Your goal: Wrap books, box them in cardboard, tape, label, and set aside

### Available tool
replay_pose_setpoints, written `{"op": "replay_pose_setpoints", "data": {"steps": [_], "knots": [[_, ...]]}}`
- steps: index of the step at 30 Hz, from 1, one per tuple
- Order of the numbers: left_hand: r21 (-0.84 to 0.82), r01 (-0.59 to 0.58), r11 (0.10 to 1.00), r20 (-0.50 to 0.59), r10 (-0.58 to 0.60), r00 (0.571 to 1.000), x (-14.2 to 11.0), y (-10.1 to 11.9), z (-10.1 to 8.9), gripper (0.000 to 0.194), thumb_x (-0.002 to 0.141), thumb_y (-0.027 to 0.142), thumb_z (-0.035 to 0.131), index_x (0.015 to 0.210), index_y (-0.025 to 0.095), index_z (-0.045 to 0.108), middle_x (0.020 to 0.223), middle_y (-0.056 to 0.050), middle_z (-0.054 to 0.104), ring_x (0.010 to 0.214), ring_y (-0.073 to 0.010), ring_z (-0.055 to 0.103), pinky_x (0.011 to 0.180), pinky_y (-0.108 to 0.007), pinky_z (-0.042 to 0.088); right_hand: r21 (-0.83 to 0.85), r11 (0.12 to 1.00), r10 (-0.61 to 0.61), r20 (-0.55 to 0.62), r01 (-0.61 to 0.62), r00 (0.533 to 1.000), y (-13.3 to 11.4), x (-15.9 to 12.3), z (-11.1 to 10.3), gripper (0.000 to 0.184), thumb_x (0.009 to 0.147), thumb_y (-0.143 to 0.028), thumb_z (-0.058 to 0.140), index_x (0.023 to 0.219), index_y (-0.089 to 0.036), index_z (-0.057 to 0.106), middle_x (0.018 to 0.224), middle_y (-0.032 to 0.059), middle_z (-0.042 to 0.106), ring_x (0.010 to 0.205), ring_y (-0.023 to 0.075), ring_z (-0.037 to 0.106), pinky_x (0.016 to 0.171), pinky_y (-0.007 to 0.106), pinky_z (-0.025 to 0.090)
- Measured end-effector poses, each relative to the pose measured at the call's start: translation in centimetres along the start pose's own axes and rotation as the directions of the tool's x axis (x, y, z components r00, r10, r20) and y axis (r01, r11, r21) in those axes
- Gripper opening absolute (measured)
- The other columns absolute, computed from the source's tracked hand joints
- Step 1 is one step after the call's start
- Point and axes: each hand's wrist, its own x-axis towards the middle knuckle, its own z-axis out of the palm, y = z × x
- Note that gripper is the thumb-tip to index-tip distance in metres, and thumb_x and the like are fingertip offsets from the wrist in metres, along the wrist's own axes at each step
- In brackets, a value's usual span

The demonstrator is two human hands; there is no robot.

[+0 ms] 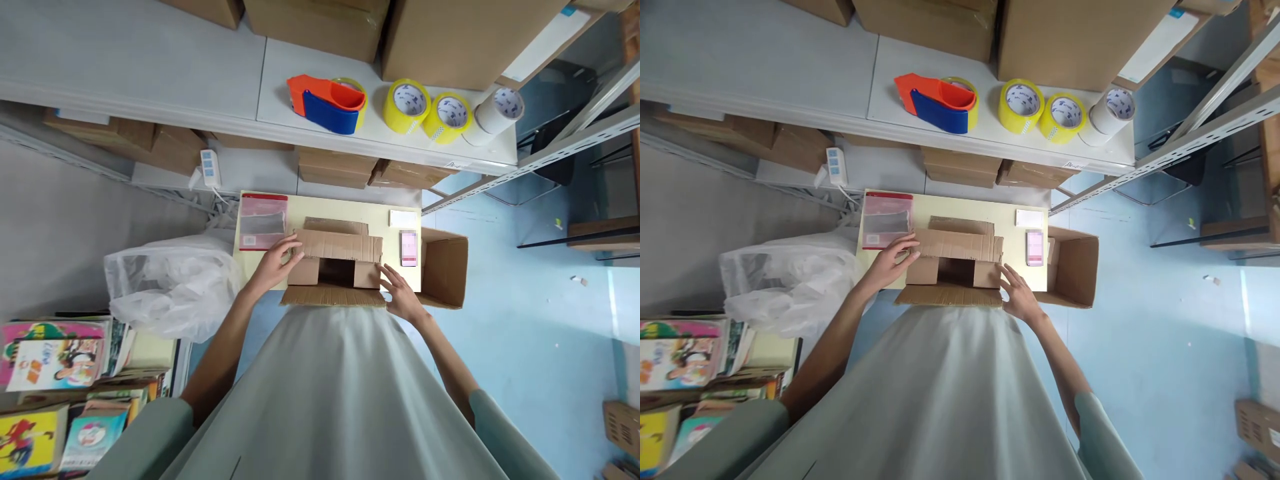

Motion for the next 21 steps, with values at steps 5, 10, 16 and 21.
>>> {"op": "replay_pose_setpoints", "data": {"steps": [5, 10, 16, 21], "knots": [[-0.101, 0.082, 0.991, 0.036, -0.079, 0.996, -0.1, -0.1, 0.1, 0.072, 0.106, 0.077, 0.052, 0.150, 0.021, 0.066, 0.176, -0.020, 0.050, 0.155, -0.0348, 0.059, 0.114, -0.046, 0.063, 0.317, 0.917, 0.326, -0.252, -0.240, 0.911, 0.6, 3.5, 1.3, 0.058, 0.104, -0.060, 0.069, 0.149, -0.023, 0.066, 0.160, 0.0214, 0.063, 0.144, 0.0384, 0.066, 0.119, 0.062, 0.060], [0.030, 0.092, 0.995, -0.109, -0.088, 0.990, -0.6, -1.8, 2.7, 0.091, 0.095, 0.059, 0.079, 0.173, 0.025, 0.047, 0.181, -0.016, 0.045, 0.165, -0.0321, 0.049, 0.125, -0.045, 0.056, 0.605, 0.739, 0.502, -0.201, -0.296, 0.841, 1.0, 5.7, 2.4, 0.100, 0.095, -0.082, 0.070, 0.171, -0.022, 0.045, 0.169, 0.0254, 0.056, 0.141, 0.0398, 0.071, 0.112, 0.060, 0.065], [0.143, 0.071, 0.987, -0.197, -0.042, 0.980, 0.9, -2.5, 5.9, 0.075, 0.107, 0.043, 0.067, 0.176, 0.025, 0.044, 0.172, -0.011, 0.059, 0.168, -0.0281, 0.046, 0.135, -0.048, 0.046, 0.552, 0.782, 0.479, -0.232, -0.291, 0.847, 0.9, 7.2, 1.6, 0.082, 0.109, -0.071, 0.055, 0.177, -0.026, 0.043, 0.162, 0.0176, 0.068, 0.130, 0.0354, 0.079, 0.106, 0.054, 0.070], [0.168, -0.065, 0.984, -0.267, 0.109, 0.957, 4.0, -3.0, 6.8, 0.059, 0.112, 0.045, 0.064, 0.166, 0.021, 0.060, 0.180, -0.015, 0.046, 0.161, -0.0330, 0.055, 0.129, -0.045, 0.054, 0.400, 0.886, 0.383, -0.346, -0.234, 0.857, 2.2, 9.0, 0.9, 0.065, 0.114, -0.066, 0.047, 0.165, -0.029, 0.063, 0.163, 0.0106, 0.068, 0.132, 0.0313, 0.078, 0.107, 0.046, 0.071]]}}
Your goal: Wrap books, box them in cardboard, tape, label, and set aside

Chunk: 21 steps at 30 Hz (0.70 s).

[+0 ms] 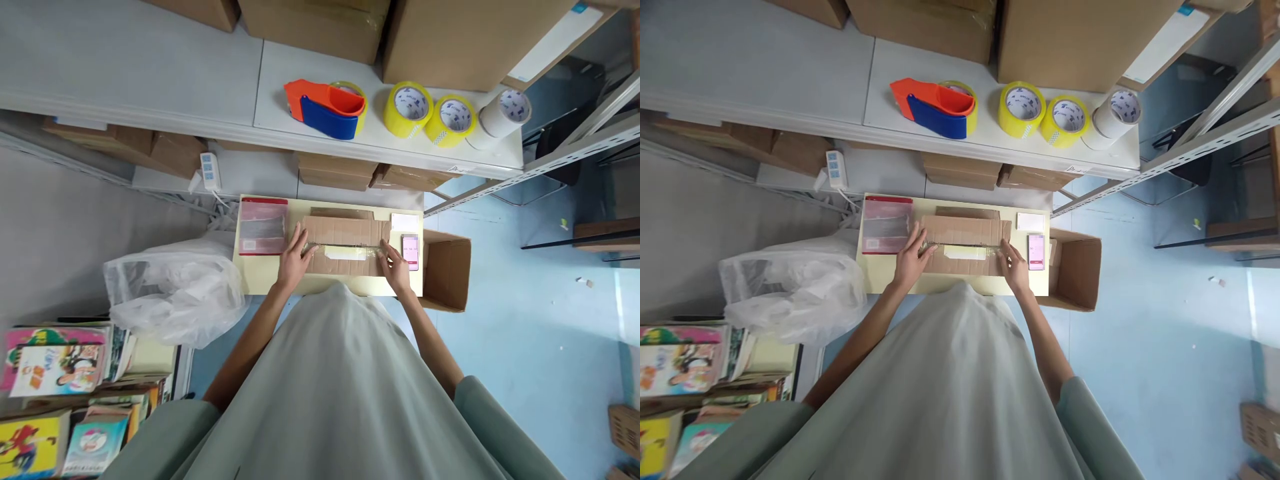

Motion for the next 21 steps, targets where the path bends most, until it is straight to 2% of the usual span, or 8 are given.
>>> {"op": "replay_pose_setpoints", "data": {"steps": [4, 12, 18, 21], "knots": [[0.002, -0.029, 1.000, -0.050, 0.029, 0.998, 0.5, -0.6, 0.7, 0.055, 0.113, 0.049, 0.063, 0.161, 0.022, 0.065, 0.174, -0.015, 0.054, 0.154, -0.0336, 0.063, 0.124, -0.045, 0.059, 0.039, 0.999, -0.004, -0.020, 0.005, 1.000, 0.9, 0.7, 0.4, 0.070, 0.109, -0.072, 0.056, 0.161, -0.027, 0.068, 0.166, 0.0101, 0.066, 0.139, 0.0337, 0.075, 0.108, 0.049, 0.072], [0.014, -0.022, 1.000, -0.065, 0.023, 0.998, 0.3, -1.0, 0.6, 0.053, 0.114, 0.051, 0.059, 0.157, 0.021, 0.068, 0.168, -0.015, 0.061, 0.152, -0.0346, 0.065, 0.126, -0.049, 0.058, 0.178, 0.982, 0.079, -0.046, -0.070, 0.996, 1.4, 0.5, 1.0, 0.067, 0.110, -0.070, 0.053, 0.155, -0.025, 0.073, 0.163, 0.0097, 0.068, 0.155, 0.0342, 0.063, 0.110, 0.049, 0.070], [0.029, -0.019, 0.999, -0.061, 0.021, 0.998, 0.8, -1.0, 0.2, 0.053, 0.114, 0.054, 0.052, 0.152, 0.022, 0.071, 0.166, -0.014, 0.064, 0.150, -0.0348, 0.067, 0.123, -0.052, 0.060, 0.356, 0.926, 0.160, -0.067, -0.126, 0.985, 2.4, 1.2, 1.9, 0.065, 0.100, -0.072, 0.069, 0.141, -0.023, 0.082, 0.151, 0.0096, 0.075, 0.149, 0.0358, 0.069, 0.126, 0.054, 0.057], [0.042, -0.024, 0.999, -0.032, 0.025, 0.999, 0.8, -0.9, -0.3, 0.052, 0.113, 0.053, 0.052, 0.151, 0.022, 0.071, 0.167, -0.015, 0.063, 0.151, -0.0362, 0.066, 0.123, -0.054, 0.060, 0.351, 0.927, 0.164, -0.073, -0.129, 0.984, 2.4, 1.1, 2.0, 0.064, 0.098, -0.074, 0.070, 0.136, -0.024, 0.085, 0.147, 0.0098, 0.079, 0.146, 0.0367, 0.071, 0.121, 0.055, 0.062]]}}
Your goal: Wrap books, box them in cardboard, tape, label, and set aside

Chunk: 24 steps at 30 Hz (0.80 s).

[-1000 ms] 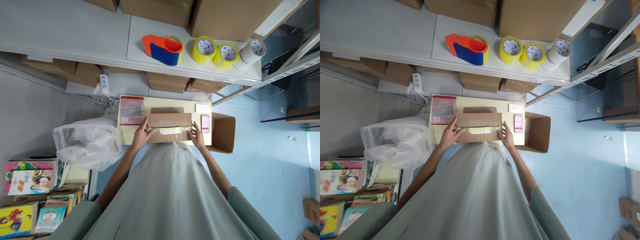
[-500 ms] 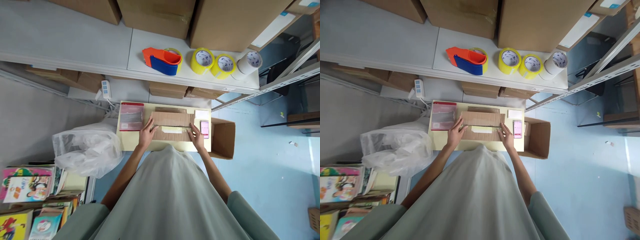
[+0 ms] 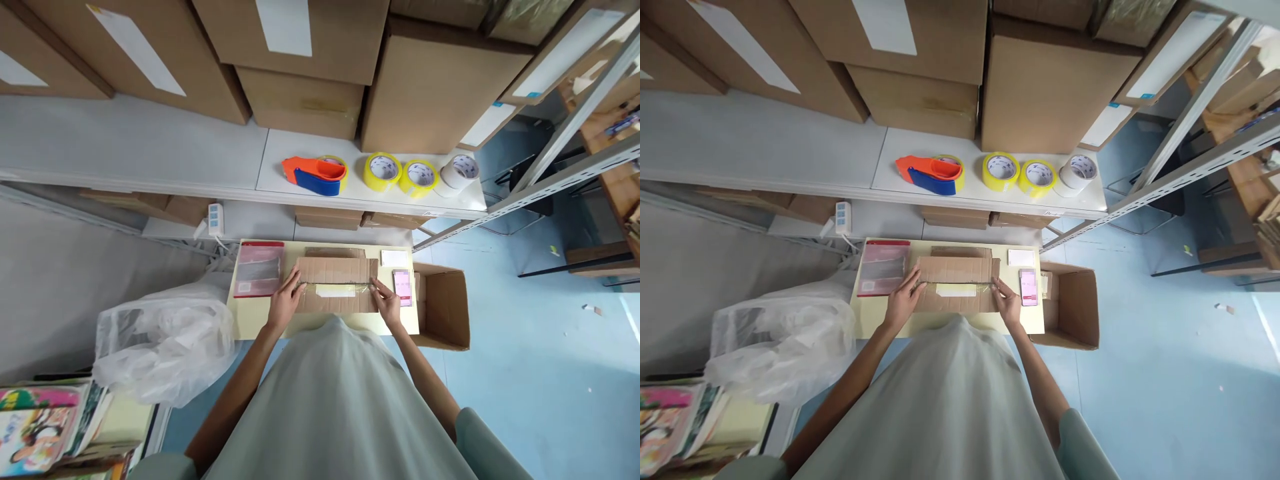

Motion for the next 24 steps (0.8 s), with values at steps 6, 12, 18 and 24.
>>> {"op": "replay_pose_setpoints", "data": {"steps": [6, 12, 18, 24], "knots": [[0.063, -0.081, 0.995, -0.099, 0.087, 0.991, 3.7, 3.0, -2.1, 0.047, 0.109, 0.048, 0.057, 0.141, 0.020, 0.074, 0.171, -0.020, 0.057, 0.158, -0.0415, 0.056, 0.130, -0.064, 0.049, -0.250, 0.947, -0.217, -0.026, 0.204, 0.976, -6.6, 3.4, -2.4, 0.064, 0.105, -0.070, 0.061, 0.140, -0.019, 0.081, 0.160, 0.0199, 0.069, 0.145, 0.0396, 0.071, 0.116, 0.058, 0.064], [0.033, -0.334, 0.942, -0.320, 0.327, 0.889, 13.6, 11.7, -5.7, 0.038, 0.112, 0.037, 0.056, 0.143, 0.023, 0.073, 0.159, -0.016, 0.067, 0.153, -0.0324, 0.060, 0.133, -0.057, 0.046, -0.424, 0.656, -0.696, -0.021, 0.624, 0.718, -22.3, 13.1, -2.9, 0.058, 0.116, -0.057, 0.048, 0.159, -0.021, 0.062, 0.164, 0.0184, 0.065, 0.155, 0.0348, 0.059, 0.131, 0.061, 0.047], [0.051, -0.442, 0.896, -0.428, 0.419, 0.800, 16.8, 17.3, -8.7, 0.036, 0.112, 0.033, 0.055, 0.142, 0.022, 0.073, 0.153, -0.015, 0.071, 0.147, -0.0283, 0.064, 0.131, -0.050, 0.047, -0.557, 0.418, -0.647, 0.371, 0.717, 0.666, -32.3, 17.5, 5.1, 0.058, 0.118, -0.053, 0.049, 0.155, -0.008, 0.055, 0.158, 0.0279, 0.066, 0.148, 0.0378, 0.060, 0.130, 0.062, 0.042], [-0.011, -0.419, 0.908, -0.469, 0.366, 0.804, 14.1, 16.5, -11.6, 0.035, 0.113, 0.033, 0.053, 0.139, 0.022, 0.073, 0.146, -0.014, 0.076, 0.144, -0.0281, 0.066, 0.130, -0.050, 0.049, -0.682, 0.289, -0.599, 0.419, 0.671, 0.683, -34.5, 18.1, 9.9, 0.057, 0.127, -0.044, 0.034, 0.133, 0.008, 0.056, 0.126, 0.0295, 0.080, 0.117, 0.0219, 0.074, 0.120, 0.047, 0.049]]}}
